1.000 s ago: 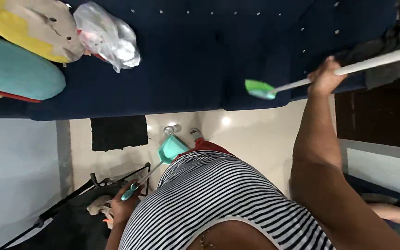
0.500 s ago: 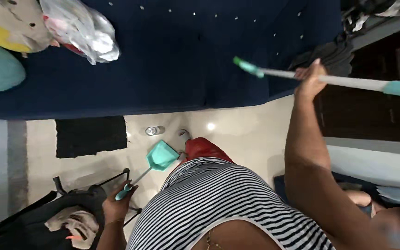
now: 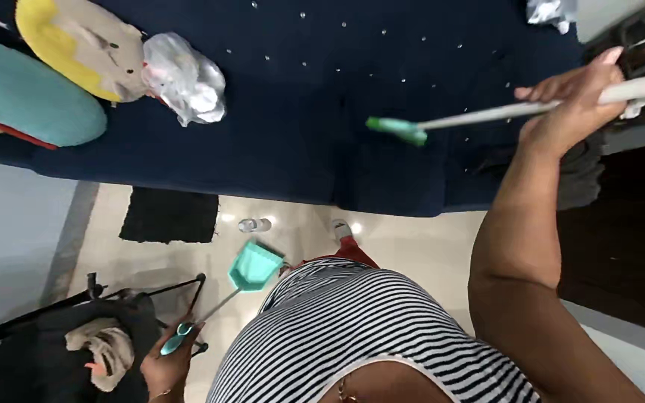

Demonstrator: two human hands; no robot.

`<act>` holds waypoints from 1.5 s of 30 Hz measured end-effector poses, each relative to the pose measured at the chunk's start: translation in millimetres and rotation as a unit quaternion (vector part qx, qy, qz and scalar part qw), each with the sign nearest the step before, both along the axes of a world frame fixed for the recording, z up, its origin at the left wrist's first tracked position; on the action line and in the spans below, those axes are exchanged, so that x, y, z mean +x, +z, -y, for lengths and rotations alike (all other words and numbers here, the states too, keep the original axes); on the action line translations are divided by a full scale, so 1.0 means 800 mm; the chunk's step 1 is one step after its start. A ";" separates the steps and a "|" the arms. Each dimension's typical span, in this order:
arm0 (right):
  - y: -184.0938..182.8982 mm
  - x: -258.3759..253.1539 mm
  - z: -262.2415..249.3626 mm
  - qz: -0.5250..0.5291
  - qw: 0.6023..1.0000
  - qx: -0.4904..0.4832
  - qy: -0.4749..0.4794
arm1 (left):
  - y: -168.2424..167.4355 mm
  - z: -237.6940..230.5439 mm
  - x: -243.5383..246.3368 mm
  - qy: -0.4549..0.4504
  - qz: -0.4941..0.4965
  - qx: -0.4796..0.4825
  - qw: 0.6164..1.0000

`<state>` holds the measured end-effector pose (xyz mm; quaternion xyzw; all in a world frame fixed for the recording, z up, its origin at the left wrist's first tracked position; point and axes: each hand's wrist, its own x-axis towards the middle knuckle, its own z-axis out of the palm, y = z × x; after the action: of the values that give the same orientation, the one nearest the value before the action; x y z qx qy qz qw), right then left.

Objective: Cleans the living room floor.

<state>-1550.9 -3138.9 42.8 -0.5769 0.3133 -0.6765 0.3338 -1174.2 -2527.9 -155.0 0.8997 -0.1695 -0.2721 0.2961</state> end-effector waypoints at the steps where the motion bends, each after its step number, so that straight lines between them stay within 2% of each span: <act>1: -0.009 -0.003 0.029 -0.009 0.999 -0.019 0.031 | 0.005 0.009 -0.011 0.002 0.014 -0.005 1.000; 3: -0.040 -0.010 0.083 -0.047 0.996 -0.044 0.058 | 0.015 0.029 -0.027 -0.001 0.043 -0.002 0.999; 6: -0.104 -0.016 0.152 -0.046 0.998 -0.025 -0.019 | 0.039 0.073 -0.058 0.017 0.074 0.015 0.997; 8: -0.128 -0.015 0.176 -0.034 0.993 0.079 -0.083 | 0.051 0.090 -0.084 0.029 0.078 0.013 0.996; 10: -0.144 -0.018 0.179 -0.103 0.962 0.237 -0.092 | 0.048 0.090 -0.103 0.015 0.087 -0.007 0.996; 11: -0.143 -0.017 0.183 -0.139 0.944 0.291 -0.077 | 0.041 0.089 -0.108 0.010 0.095 -0.022 0.995; 13: -0.116 -0.007 0.191 -0.172 0.930 0.321 -0.051 | 0.033 0.088 -0.116 0.015 0.105 -0.037 0.994; 17: -0.032 0.022 0.180 -0.100 0.967 0.232 0.020 | 0.044 0.108 -0.123 0.041 0.094 -0.017 0.995; 19: -0.021 0.042 0.172 -0.038 0.980 0.164 0.105 | 0.040 0.114 -0.127 0.040 0.093 -0.020 0.995; 21: -0.047 0.062 0.171 -0.010 0.979 0.076 0.190 | 0.035 0.115 -0.135 0.038 0.085 -0.027 0.995; 24: -0.128 0.095 0.167 -0.024 0.967 -0.012 0.254 | 0.026 0.107 -0.142 0.036 0.076 -0.045 0.995; 25: -0.146 0.106 0.156 -0.029 0.957 -0.001 0.287 | 0.026 0.105 -0.145 0.042 0.072 -0.050 0.995; 27: -0.162 0.131 0.114 -0.032 0.912 0.115 0.393 | 0.033 0.102 -0.151 0.065 0.068 -0.056 0.994; 29: -0.174 0.143 0.073 -0.026 0.826 0.237 0.510 | 0.038 0.098 -0.155 0.080 0.069 -0.066 0.992; 30: -0.180 0.147 0.062 -0.023 0.791 0.268 0.550 | 0.036 0.096 -0.159 0.084 0.074 -0.074 0.991; 31: -0.183 0.150 0.056 -0.021 0.768 0.287 0.572 | 0.034 0.091 -0.163 0.089 0.078 -0.081 0.990; 33: -0.182 0.152 0.052 -0.029 0.751 0.295 0.590 | 0.030 0.080 -0.171 0.103 0.076 -0.084 0.988; 35: -0.161 0.151 0.061 -0.042 0.755 0.270 0.596 | 0.027 0.072 -0.177 0.117 0.071 -0.080 0.987; 37: -0.115 0.152 0.080 -0.037 0.776 0.205 0.596 | 0.028 0.066 -0.181 0.128 0.066 -0.064 0.987; 39: -0.066 0.159 0.098 -0.039 0.804 0.111 0.583 | 0.030 0.060 -0.184 0.142 0.063 -0.047 0.987; 41: -0.042 0.178 0.106 -0.032 0.847 0.043 0.529 | 0.028 0.056 -0.186 0.161 0.060 -0.043 0.984; 43: -0.060 0.203 0.103 -0.017 0.894 0.015 0.447 | 0.031 0.056 -0.187 0.179 0.059 -0.040 0.981; 45: -0.111 0.216 0.091 -0.034 0.929 0.013 0.368 | 0.036 0.052 -0.189 0.191 0.061 -0.035 0.979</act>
<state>-1377.9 -3211.5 -45.6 -0.6698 0.0992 -0.4824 0.5558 -1325.2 -2569.7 -126.5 0.9195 -0.0220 -0.1491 0.3631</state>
